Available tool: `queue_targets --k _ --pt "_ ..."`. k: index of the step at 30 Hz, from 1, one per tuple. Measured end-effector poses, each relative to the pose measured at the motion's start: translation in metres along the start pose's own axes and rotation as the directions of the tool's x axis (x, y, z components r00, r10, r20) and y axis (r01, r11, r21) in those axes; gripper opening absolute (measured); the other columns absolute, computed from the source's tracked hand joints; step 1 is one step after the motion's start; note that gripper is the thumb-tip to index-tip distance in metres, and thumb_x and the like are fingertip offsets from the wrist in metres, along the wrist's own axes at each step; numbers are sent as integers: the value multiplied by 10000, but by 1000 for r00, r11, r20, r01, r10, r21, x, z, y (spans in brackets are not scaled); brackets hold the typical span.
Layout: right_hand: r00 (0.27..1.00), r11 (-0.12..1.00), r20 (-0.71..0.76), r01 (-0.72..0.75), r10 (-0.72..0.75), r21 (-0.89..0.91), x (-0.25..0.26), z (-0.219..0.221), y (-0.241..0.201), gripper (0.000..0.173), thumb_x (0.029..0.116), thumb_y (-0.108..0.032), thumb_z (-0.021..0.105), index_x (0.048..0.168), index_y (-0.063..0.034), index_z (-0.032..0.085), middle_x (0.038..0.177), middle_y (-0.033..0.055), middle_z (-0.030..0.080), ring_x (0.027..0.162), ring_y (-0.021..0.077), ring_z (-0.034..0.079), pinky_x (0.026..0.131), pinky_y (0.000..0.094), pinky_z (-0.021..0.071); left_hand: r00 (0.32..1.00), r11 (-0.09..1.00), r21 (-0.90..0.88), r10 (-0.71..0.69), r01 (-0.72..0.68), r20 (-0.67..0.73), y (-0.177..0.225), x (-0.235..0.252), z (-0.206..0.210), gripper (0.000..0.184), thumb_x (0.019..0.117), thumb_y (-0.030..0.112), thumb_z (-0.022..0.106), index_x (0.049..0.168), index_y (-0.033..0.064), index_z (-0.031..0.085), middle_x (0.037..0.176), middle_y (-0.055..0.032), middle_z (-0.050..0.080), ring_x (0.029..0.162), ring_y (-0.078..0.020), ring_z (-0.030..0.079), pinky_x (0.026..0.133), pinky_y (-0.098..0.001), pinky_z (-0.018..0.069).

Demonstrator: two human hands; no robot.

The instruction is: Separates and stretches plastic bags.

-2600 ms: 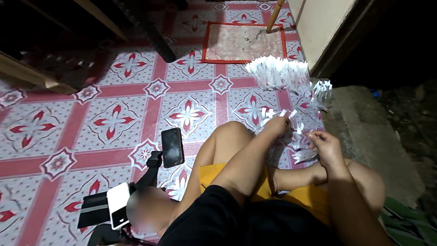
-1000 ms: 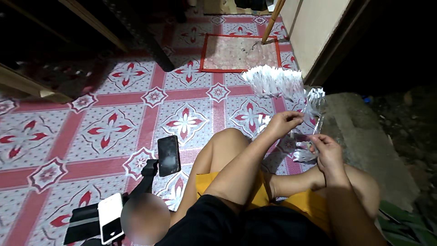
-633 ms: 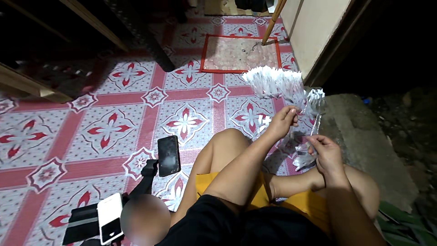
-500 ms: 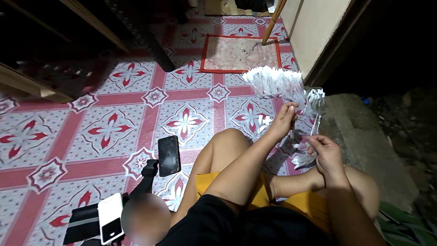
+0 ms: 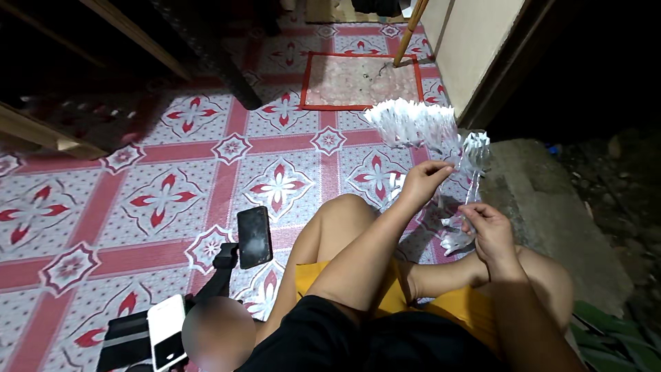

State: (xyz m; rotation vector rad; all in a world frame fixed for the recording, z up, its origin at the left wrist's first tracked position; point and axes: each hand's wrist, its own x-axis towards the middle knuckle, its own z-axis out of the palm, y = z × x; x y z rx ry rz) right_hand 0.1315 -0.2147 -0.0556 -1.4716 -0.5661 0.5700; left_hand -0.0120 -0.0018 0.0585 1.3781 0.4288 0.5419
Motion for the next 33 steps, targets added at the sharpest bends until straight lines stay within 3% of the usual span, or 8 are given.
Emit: queue_targets --k 3,5,7,9,17,27,29,33 --pt "1000 1000 1 -2 2 -10 0 0 1 179 976 -166 692 1092 -33 725 911 103 697 662 149 627 585 305 566 996 997 -57 54 -58 -68 4 -2 3 271 933 40 717 1181 7 613 976 -73 720 840 -123 701 828 -325 599" --pt "1000 1000 4 -6 6 -14 0 1 1 183 980 -169 685 1098 -35 725 919 103 699 661 146 626 576 298 559 987 987 -44 149 -152 -67 2 -2 2 241 929 -5 699 1107 31 541 982 -64 731 839 -120 712 817 -321 604" --pt "1000 1000 2 -10 10 -20 0 2 1 186 976 -173 692 1099 -37 727 916 103 699 655 146 622 571 296 556 976 975 53 217 -216 -31 0 -1 -2 42 949 -19 640 990 -15 645 1039 -100 733 928 -150 715 871 -345 599" --pt "1000 1000 -1 -9 9 -30 1 2 0 183 972 -171 698 1092 -35 727 908 102 699 652 145 624 572 296 559 976 958 193 215 -214 15 3 -1 -6 130 963 -24 600 957 -12 729 1117 -110 718 1034 -151 693 933 -336 575" --pt "997 989 41 70 -65 -129 -4 12 -19 166 959 -148 711 1092 -52 733 997 80 712 701 135 643 586 288 565 983 926 332 149 -178 110 13 -2 -5 359 975 48 662 1334 36 651 1408 -148 587 1016 -160 699 875 -300 591" --pt "974 942 150 205 -169 -266 -7 29 -37 140 967 -151 698 1085 -95 748 1074 37 705 766 127 665 639 285 592 959 940 272 137 -205 248 16 -6 1 514 950 -5 679 1447 47 559 1503 -138 518 995 -153 708 832 -299 604" --pt "975 942 144 201 -167 -270 -6 28 -34 147 966 -158 702 1093 -100 748 1091 37 705 768 129 667 631 283 591 961 950 248 126 -188 245 18 -8 2 483 947 -21 677 1413 68 590 1461 -122 556 979 -145 711 826 -299 606" --pt "978 955 126 189 -163 -229 -6 28 -33 159 968 -155 701 1105 -88 744 1072 50 704 759 136 664 620 288 589 981 953 277 72 -121 181 22 -11 4 249 946 35 704 1195 29 698 1272 -124 644 931 -134 702 840 -297 600"
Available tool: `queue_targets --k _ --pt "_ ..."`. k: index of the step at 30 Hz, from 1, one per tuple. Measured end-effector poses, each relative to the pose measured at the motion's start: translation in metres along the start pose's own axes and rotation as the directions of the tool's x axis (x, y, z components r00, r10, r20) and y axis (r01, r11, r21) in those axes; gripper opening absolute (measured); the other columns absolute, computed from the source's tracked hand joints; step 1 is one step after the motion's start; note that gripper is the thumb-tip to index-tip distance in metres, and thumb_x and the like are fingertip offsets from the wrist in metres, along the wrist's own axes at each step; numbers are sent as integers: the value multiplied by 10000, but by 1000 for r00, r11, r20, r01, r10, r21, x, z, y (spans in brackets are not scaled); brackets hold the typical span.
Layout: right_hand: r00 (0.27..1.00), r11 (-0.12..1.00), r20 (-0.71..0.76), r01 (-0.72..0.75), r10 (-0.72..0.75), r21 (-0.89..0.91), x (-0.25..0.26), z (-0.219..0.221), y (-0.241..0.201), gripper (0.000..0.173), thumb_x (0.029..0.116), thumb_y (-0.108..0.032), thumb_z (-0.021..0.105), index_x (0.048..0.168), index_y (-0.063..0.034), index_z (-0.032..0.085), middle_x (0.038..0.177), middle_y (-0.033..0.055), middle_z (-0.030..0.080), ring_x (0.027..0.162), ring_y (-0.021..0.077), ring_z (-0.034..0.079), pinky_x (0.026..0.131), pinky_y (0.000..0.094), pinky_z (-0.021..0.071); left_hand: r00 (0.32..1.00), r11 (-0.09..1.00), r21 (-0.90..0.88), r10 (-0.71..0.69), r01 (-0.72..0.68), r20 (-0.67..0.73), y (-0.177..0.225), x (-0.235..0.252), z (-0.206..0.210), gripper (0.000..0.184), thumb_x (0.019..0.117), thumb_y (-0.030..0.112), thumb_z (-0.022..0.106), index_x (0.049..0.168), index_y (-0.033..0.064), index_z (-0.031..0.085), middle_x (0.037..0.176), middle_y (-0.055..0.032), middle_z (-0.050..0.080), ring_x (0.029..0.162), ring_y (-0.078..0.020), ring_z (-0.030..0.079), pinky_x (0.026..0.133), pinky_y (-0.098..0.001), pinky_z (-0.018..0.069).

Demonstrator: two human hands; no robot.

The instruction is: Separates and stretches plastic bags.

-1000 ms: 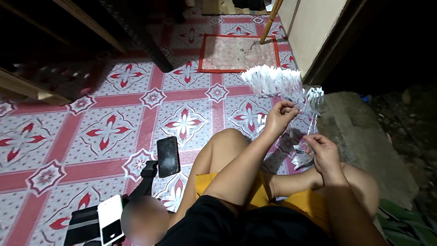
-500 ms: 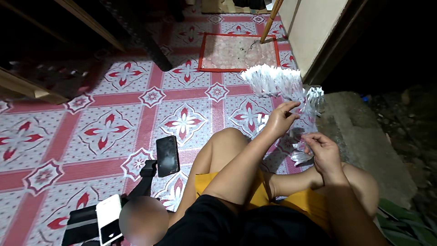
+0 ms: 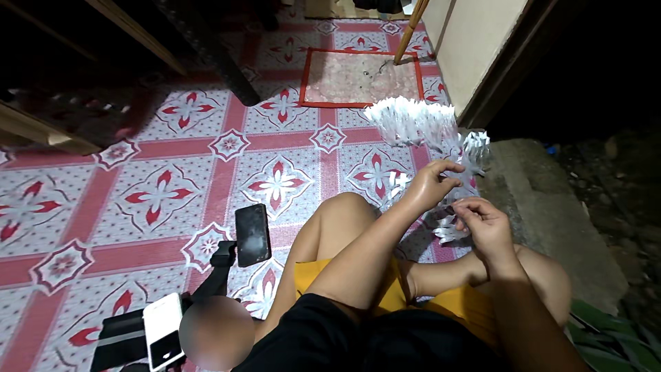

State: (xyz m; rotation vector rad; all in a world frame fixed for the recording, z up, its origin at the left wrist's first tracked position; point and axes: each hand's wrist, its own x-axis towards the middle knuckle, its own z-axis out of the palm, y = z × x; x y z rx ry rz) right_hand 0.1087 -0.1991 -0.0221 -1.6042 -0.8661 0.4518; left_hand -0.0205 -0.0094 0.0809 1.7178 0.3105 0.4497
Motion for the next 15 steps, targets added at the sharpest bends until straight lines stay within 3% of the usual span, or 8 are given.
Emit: queue_targets --k 3,5,7,9,11,15 --pt "1000 1000 -9 -11 11 -5 1 0 0 165 964 -172 711 1106 -96 746 1062 45 704 751 131 657 616 281 583 997 997 19 69 -69 -37 -5 -1 4 190 988 64 636 1141 6 732 1188 -130 700 1011 -136 700 911 -306 584" --pt "1000 1000 -7 -11 11 -26 1 0 1 163 967 -179 709 1105 -100 745 1054 45 705 745 129 656 611 280 579 998 998 -12 60 -60 -5 -2 -4 3 284 1028 67 494 1184 -6 720 1239 -153 681 1121 -181 664 973 -360 545" --pt "1000 999 -3 -15 14 -49 1 0 1 157 967 -187 709 1098 -108 747 1048 38 709 743 128 656 609 279 579 998 998 -29 63 -63 16 -2 -5 3 364 1045 122 415 1207 -6 715 1247 -158 684 1143 -205 662 987 -408 542" --pt "1000 997 -11 -25 24 -67 1 1 0 144 966 -195 711 1081 -117 747 1017 31 705 730 123 652 603 276 575 998 998 -36 59 -59 3 1 -7 4 317 1054 195 514 1193 6 727 1152 -131 715 1032 -167 685 933 -380 554" --pt "999 995 -21 -31 29 -94 1 1 1 126 965 -205 712 1058 -125 743 1001 19 701 719 112 648 592 267 569 999 998 -38 40 -40 -7 5 -7 6 249 1002 187 656 1163 14 737 1062 -96 735 935 -110 698 891 -321 575" --pt "999 990 -28 -41 38 -135 1 0 3 136 962 -217 715 1071 -145 753 1020 4 707 718 99 645 579 253 558 999 999 -26 42 -43 -32 5 -6 10 182 980 98 672 1119 9 749 999 -75 758 880 -78 713 866 -280 585"
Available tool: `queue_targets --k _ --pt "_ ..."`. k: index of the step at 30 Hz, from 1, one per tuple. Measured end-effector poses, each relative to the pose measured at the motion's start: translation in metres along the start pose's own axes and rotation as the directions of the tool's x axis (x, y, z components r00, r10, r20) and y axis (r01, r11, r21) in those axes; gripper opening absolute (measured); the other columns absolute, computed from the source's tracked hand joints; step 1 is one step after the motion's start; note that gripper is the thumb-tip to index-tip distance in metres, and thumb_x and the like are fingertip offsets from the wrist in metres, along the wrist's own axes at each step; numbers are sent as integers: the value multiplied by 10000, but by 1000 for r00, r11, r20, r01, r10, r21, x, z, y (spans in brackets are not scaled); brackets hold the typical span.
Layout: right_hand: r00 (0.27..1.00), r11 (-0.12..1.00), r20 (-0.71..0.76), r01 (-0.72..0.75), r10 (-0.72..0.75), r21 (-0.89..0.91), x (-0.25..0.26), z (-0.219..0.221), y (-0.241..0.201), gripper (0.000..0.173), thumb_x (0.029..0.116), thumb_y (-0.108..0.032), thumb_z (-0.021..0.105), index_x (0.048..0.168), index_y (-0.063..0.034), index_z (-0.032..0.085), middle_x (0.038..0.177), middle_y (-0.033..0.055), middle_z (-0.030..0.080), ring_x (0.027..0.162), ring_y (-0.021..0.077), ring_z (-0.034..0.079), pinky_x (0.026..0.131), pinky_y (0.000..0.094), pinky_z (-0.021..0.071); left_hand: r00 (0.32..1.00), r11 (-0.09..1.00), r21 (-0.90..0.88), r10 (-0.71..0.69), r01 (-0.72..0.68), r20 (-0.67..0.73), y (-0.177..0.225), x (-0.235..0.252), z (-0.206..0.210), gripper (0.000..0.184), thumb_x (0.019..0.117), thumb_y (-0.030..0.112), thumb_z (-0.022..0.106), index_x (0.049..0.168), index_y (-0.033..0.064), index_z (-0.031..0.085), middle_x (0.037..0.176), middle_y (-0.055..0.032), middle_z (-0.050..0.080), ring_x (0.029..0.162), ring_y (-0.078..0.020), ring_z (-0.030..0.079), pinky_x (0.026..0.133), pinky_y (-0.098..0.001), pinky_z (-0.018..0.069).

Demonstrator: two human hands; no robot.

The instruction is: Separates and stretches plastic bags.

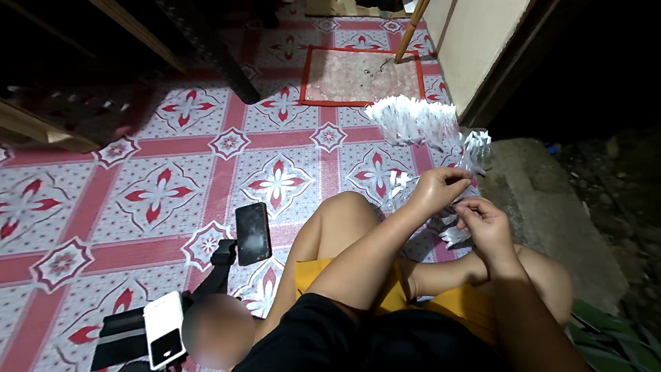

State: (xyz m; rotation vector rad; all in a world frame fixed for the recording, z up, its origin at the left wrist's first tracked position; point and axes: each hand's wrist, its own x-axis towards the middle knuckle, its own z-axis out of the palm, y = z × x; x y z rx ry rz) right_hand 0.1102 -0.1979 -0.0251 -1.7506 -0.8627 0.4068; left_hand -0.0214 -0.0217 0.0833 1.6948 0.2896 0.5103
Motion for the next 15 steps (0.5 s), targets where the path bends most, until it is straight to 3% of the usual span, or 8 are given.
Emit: queue_targets --k 6,9,15 --pt "1000 1000 9 -13 13 -15 0 -3 6 141 961 -236 721 1076 -163 756 1008 -1 708 703 97 639 577 253 558 1000 997 -75 11 -11 1 -1 -1 2 363 962 59 692 1314 0 627 918 -71 742 782 -83 696 778 -273 590" --pt "1000 1000 2 -15 15 -18 -1 -2 5 138 963 -232 718 1074 -159 753 1009 0 708 703 96 639 576 251 556 1000 996 -89 28 -28 7 -1 -1 1 469 955 50 702 1398 0 557 931 -75 758 805 -97 719 813 -294 601" --pt "1000 1000 6 -20 21 -12 -1 -3 5 148 962 -241 721 1079 -154 750 994 0 707 690 95 635 565 251 552 1000 994 -109 25 -23 12 -1 -1 1 510 949 28 702 1426 -6 524 925 -81 759 803 -104 725 816 -294 605"
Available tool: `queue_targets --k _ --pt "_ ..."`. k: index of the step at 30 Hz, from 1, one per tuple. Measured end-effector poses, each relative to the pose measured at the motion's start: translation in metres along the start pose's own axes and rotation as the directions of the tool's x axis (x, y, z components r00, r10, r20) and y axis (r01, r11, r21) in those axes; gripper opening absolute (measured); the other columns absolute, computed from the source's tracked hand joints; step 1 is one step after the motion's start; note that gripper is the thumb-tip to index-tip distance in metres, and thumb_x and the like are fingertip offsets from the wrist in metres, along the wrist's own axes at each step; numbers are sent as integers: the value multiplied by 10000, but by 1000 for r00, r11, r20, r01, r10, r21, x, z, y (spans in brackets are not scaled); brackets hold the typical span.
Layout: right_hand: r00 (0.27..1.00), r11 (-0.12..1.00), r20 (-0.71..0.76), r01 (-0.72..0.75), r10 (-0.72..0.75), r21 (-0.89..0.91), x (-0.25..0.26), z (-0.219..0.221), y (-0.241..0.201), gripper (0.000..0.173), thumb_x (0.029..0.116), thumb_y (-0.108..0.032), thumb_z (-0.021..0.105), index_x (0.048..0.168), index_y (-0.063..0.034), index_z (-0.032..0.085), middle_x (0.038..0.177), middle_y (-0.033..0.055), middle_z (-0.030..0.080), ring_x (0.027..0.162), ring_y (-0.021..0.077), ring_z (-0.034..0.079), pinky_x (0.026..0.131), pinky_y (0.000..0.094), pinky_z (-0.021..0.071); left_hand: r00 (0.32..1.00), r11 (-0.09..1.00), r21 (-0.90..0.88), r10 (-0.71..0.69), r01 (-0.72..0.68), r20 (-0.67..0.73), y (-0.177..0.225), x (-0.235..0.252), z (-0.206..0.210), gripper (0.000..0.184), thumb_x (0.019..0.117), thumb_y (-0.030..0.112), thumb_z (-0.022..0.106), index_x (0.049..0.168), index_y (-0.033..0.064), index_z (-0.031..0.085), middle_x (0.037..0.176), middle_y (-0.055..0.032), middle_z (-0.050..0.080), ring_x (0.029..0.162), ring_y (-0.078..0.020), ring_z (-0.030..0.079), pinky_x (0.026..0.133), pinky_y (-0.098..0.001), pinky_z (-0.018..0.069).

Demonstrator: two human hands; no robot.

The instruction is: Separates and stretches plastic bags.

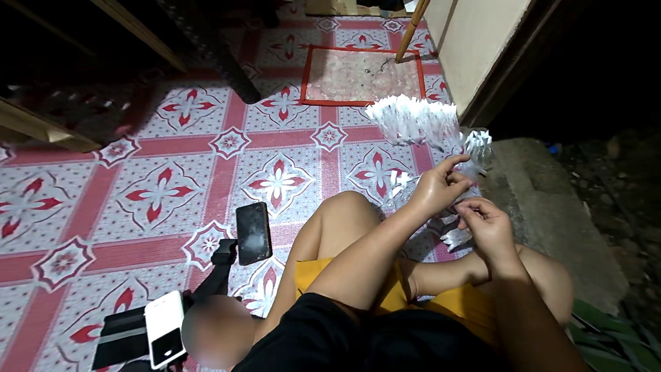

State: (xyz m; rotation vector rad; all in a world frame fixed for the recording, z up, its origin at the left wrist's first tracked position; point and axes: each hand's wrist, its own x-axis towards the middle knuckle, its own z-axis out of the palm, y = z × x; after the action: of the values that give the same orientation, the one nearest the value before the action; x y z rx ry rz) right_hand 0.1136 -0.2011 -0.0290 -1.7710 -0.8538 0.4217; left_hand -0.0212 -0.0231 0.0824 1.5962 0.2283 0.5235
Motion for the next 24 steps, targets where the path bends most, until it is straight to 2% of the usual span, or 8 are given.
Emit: queue_targets --k 4,6,9,12,15,19,21,24 --pt "1000 1000 -4 -3 3 2 0 -2 4 142 963 -239 720 1075 -158 749 987 -3 706 697 97 635 570 257 553 999 999 -1 33 -33 8 0 -1 0 520 953 29 696 1435 -15 508 921 -81 754 791 -104 716 795 -289 601" --pt "1000 1000 -19 6 -6 -20 1 -7 13 150 958 -256 725 1085 -181 752 1078 -8 698 759 107 652 596 268 570 997 997 24 69 -70 15 -1 -1 1 526 957 33 690 1445 -11 499 933 -82 755 792 -112 719 794 -301 607" --pt "999 1000 -48 24 -24 -7 1 -20 21 166 935 -263 752 1091 -207 763 1277 4 626 897 129 661 650 280 599 988 984 89 150 -153 37 0 -2 1 539 963 34 680 1463 -9 483 955 -83 757 783 -111 715 773 -299 607" --pt "993 984 -57 112 -105 138 -1 -34 15 203 923 -185 766 1119 -133 753 1361 62 580 932 158 663 668 286 614 972 960 155 225 -234 71 2 -4 3 546 964 34 674 1474 -12 482 965 -82 761 818 -123 730 798 -320 616" --pt "984 948 -47 176 -170 265 -5 -40 -3 215 922 -129 760 1128 -70 736 1370 97 569 929 169 667 662 284 618 955 937 191 276 -293 109 3 -5 7 555 958 24 678 1469 -32 471 988 -88 769 867 -130 751 840 -336 632" --pt "975 910 -37 218 -219 351 -6 -38 -19 206 919 -102 753 1115 -41 726 1346 128 574 936 193 666 687 302 622 949 927 214 284 -308 137 4 -7 12 560 956 34 682 1472 -20 471 995 -70 766 897 -120 748 861 -336 631" --pt "967 901 -45 249 -249 355 -6 -35 -23 201 913 -100 757 1103 -40 731 1344 129 579 979 204 661 735 312 622 943 921 212 304 -327 133 3 -8 14 561 948 26 689 1464 -32 475 982 -71 765 893 -122 748 862 -343 631" --pt "952 908 -68 304 -298 289 -6 -31 -25 193 915 -130 759 1093 -58 740 1368 107 592 1183 242 612 937 345 583 933 908 224 328 -354 148 4 -9 15 566 947 29 691 1465 -36 473 1016 -71 769 916 -122 751 875 -347 632"
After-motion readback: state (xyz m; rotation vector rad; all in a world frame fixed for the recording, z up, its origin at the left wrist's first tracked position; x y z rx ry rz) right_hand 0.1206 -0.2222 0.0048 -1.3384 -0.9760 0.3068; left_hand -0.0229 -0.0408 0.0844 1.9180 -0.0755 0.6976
